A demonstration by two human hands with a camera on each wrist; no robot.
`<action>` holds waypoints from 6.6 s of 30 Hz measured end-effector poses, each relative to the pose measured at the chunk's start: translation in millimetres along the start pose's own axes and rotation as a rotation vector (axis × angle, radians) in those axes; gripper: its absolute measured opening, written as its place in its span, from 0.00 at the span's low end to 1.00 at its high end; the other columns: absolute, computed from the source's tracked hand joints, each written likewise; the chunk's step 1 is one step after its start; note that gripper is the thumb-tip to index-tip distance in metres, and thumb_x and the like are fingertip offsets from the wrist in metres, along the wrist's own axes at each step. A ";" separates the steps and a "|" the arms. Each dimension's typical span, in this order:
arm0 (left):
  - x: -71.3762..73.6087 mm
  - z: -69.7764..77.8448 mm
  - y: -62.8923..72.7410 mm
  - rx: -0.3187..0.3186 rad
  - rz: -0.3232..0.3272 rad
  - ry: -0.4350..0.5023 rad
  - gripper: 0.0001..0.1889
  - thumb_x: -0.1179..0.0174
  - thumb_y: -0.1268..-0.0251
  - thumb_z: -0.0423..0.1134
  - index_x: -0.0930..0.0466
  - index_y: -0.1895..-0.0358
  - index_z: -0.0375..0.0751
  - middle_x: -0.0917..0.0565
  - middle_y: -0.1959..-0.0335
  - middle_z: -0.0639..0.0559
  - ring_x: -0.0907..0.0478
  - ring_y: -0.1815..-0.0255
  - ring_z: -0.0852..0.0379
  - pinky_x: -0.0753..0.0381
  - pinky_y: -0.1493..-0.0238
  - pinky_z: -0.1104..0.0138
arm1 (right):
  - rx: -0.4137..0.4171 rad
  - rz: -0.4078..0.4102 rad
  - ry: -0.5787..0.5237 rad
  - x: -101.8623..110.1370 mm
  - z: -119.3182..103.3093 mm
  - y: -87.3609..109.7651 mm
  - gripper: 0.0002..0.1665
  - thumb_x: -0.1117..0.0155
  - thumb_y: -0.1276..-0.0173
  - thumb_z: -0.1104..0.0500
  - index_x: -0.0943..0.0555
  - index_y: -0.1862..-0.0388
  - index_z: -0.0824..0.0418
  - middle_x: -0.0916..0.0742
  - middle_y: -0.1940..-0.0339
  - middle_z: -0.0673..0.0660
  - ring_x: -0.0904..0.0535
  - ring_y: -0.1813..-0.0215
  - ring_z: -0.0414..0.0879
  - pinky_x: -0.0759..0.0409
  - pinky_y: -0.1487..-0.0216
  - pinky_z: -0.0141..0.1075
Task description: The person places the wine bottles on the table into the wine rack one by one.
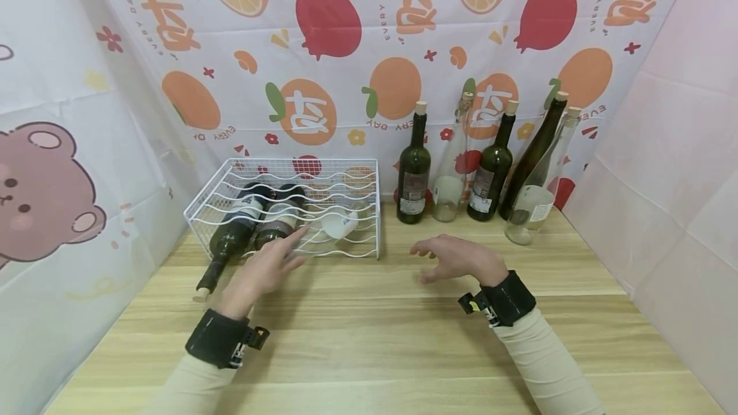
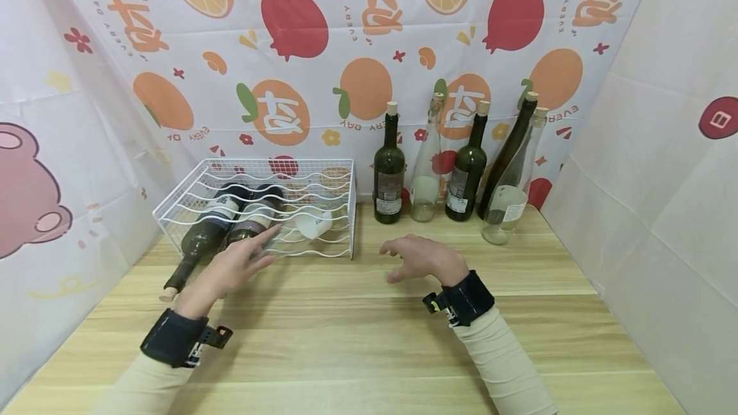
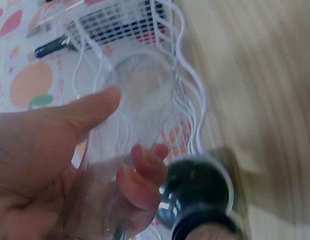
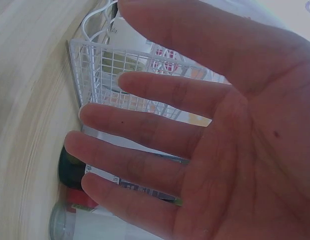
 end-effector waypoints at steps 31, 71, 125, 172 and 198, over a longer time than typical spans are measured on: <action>-21.6 20.5 5.6 0.238 0.053 -0.048 0.33 0.47 0.20 0.41 0.47 0.18 0.42 0.23 0.49 0.19 0.19 0.61 0.24 0.20 0.66 0.40 | -0.036 -0.008 -0.024 1.6 8.1 0.5 0.35 0.27 0.31 0.52 0.25 0.28 0.60 0.17 0.32 0.64 0.20 0.32 0.63 0.21 0.34 0.54; -52.0 10.3 -12.9 0.344 0.002 0.069 0.36 0.54 0.19 0.37 0.60 0.18 0.30 0.38 0.38 0.04 0.22 0.49 0.17 0.20 0.48 0.35 | -0.070 -0.013 -0.055 0.0 9.4 1.1 0.34 0.28 0.30 0.52 0.25 0.28 0.59 0.17 0.32 0.65 0.20 0.32 0.62 0.21 0.33 0.54; -48.3 38.7 -14.1 0.189 0.174 -0.303 0.29 0.38 0.51 0.22 0.29 0.42 0.12 0.15 0.68 0.25 0.15 0.70 0.31 0.16 0.74 0.47 | -0.069 -0.021 -0.073 0.4 6.2 3.2 0.34 0.28 0.30 0.52 0.25 0.28 0.60 0.17 0.32 0.65 0.20 0.32 0.63 0.21 0.34 0.54; -52.3 33.8 -11.4 0.257 0.211 -0.337 0.28 0.32 0.55 0.26 0.30 0.47 0.24 0.18 0.67 0.25 0.16 0.72 0.31 0.18 0.79 0.47 | -0.076 -0.023 -0.062 -2.4 6.7 2.2 0.35 0.28 0.30 0.51 0.25 0.28 0.61 0.18 0.32 0.66 0.21 0.32 0.63 0.21 0.33 0.55; -49.0 36.3 -11.3 0.229 0.122 -0.234 0.38 0.33 0.52 0.25 0.35 0.35 0.13 0.16 0.66 0.23 0.16 0.69 0.29 0.17 0.74 0.47 | -0.056 -0.016 -0.053 -2.4 6.8 2.0 0.34 0.29 0.29 0.52 0.25 0.28 0.62 0.17 0.33 0.66 0.20 0.32 0.62 0.21 0.35 0.54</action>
Point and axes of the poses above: each hand's wrist, its own y-axis away from the middle knuckle, its own x-axis out of the back of the hand, z = x × y, the point moved 5 cm from there along -y, towards the middle knuckle
